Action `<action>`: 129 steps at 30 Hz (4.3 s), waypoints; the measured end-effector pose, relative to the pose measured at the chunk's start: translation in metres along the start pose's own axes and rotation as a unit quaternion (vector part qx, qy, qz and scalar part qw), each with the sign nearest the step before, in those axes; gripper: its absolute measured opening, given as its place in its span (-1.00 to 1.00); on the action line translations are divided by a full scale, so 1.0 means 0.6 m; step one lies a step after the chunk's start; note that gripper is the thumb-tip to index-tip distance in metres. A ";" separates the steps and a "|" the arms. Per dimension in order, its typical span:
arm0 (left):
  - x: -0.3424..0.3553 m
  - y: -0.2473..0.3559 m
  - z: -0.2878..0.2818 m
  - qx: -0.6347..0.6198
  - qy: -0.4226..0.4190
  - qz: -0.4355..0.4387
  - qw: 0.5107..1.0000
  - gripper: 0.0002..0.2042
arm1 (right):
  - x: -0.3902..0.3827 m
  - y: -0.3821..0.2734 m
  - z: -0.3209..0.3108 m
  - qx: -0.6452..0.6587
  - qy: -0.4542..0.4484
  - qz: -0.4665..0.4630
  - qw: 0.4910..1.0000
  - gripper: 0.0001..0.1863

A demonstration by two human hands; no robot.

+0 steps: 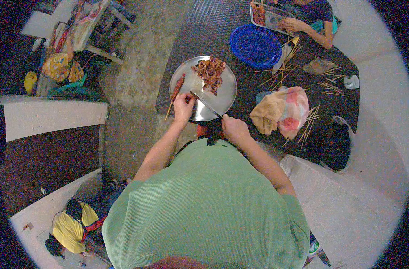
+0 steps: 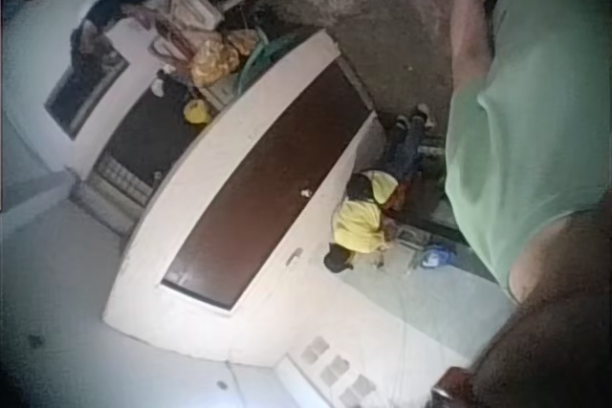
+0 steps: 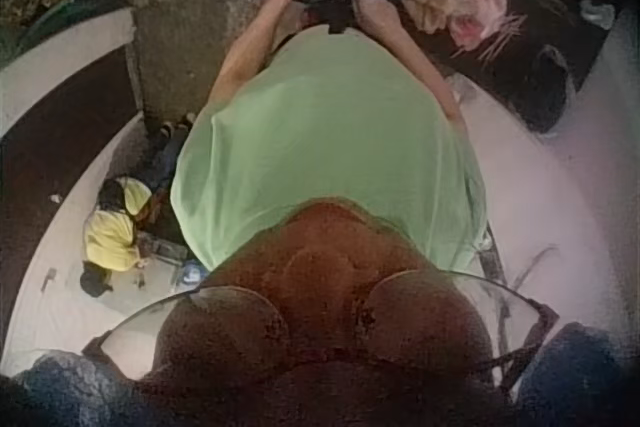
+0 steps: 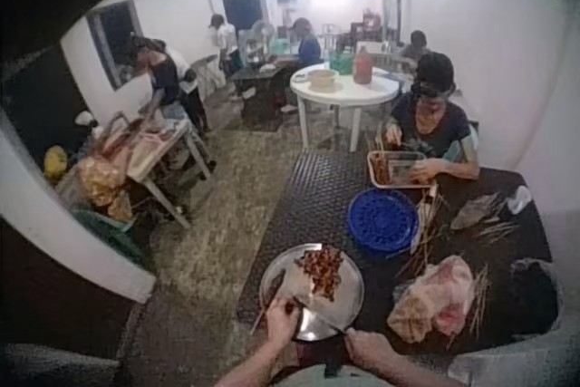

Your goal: The person skewers pieces of meat by hand, using a knife to push them onto wooden sticks from a metal plate and then placing the finished skewers into a blue container.

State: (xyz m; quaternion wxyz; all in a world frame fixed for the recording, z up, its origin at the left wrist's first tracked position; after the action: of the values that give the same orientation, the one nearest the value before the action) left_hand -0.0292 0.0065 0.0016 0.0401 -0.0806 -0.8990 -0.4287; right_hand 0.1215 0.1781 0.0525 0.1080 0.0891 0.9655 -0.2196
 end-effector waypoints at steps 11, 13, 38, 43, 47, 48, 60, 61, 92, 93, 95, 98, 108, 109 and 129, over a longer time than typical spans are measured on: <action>0.007 -0.001 0.002 0.028 0.025 0.028 0.999 -0.93 | 0.008 -0.030 -0.024 -0.029 -0.037 -0.015 0.999 -0.81; 0.009 0.007 0.003 0.023 0.018 0.008 1.000 -0.93 | 0.011 -0.022 -0.010 -0.032 -0.045 -0.021 0.998 -0.82; 0.021 -0.034 0.011 -0.002 -0.015 0.012 1.000 -0.90 | -0.021 0.021 -0.044 -0.037 -0.072 0.002 0.997 -0.81; 0.036 -0.035 -0.005 0.040 -0.093 0.077 0.992 -0.85 | -0.029 0.041 -0.054 -0.009 -0.059 -0.002 0.998 -0.77; 0.037 -0.012 -0.012 0.041 -0.129 0.102 0.986 -0.83 | -0.034 0.037 -0.055 -0.010 -0.034 0.023 0.999 -0.76; 0.037 -0.008 -0.012 0.034 -0.132 0.130 0.982 -0.82 | -0.035 0.032 -0.055 -0.011 -0.031 0.027 0.999 -0.76; 0.051 -0.009 -0.014 0.055 -0.199 0.114 0.972 -0.86 | -0.051 0.028 -0.034 0.022 0.006 0.043 0.999 -0.77; 0.052 -0.009 -0.015 0.056 -0.198 0.116 0.972 -0.87 | -0.053 0.028 -0.034 0.024 0.010 0.044 0.999 -0.77; 0.028 -0.001 -0.004 0.084 -0.104 0.208 0.969 -0.81 | -0.031 0.032 -0.006 0.067 0.008 0.089 0.994 -0.72; 0.021 -0.001 0.000 0.089 -0.094 0.186 0.974 -0.80 | -0.028 0.030 -0.007 0.062 0.007 0.085 0.994 -0.72; 0.012 -0.005 0.006 0.100 -0.073 0.142 0.982 -0.77 | -0.021 0.022 -0.005 0.054 0.006 0.079 0.995 -0.72; 0.010 -0.007 0.007 0.086 -0.073 0.137 0.984 -0.75 | -0.014 0.019 -0.004 0.045 0.004 0.074 0.996 -0.73; 0.009 -0.008 -0.010 0.020 -0.110 0.104 0.988 -0.70 | -0.011 0.001 -0.011 0.024 0.000 0.081 0.996 -0.75; 0.009 -0.009 -0.010 0.016 -0.110 0.109 0.988 -0.70 | -0.011 0.003 -0.009 0.024 0.002 0.078 0.997 -0.75; 0.003 -0.007 0.016 0.044 -0.036 0.115 0.992 -0.83 | -0.013 0.004 0.004 0.037 0.013 0.071 0.997 -0.78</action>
State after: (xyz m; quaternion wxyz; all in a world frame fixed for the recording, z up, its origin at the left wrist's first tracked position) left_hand -0.0318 0.0115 -0.0071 0.0608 -0.1972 -0.9025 -0.3781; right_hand 0.1300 0.1779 0.0511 0.1077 0.1640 0.9493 -0.2454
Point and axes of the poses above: each hand's wrist, its own x-axis towards the middle knuckle, its own z-axis out of the palm, y = z × x, the point moved 3 cm from there along x, towards the middle knuckle, and after that the axes turned 8 degrees about y, right-handed, at the moved point
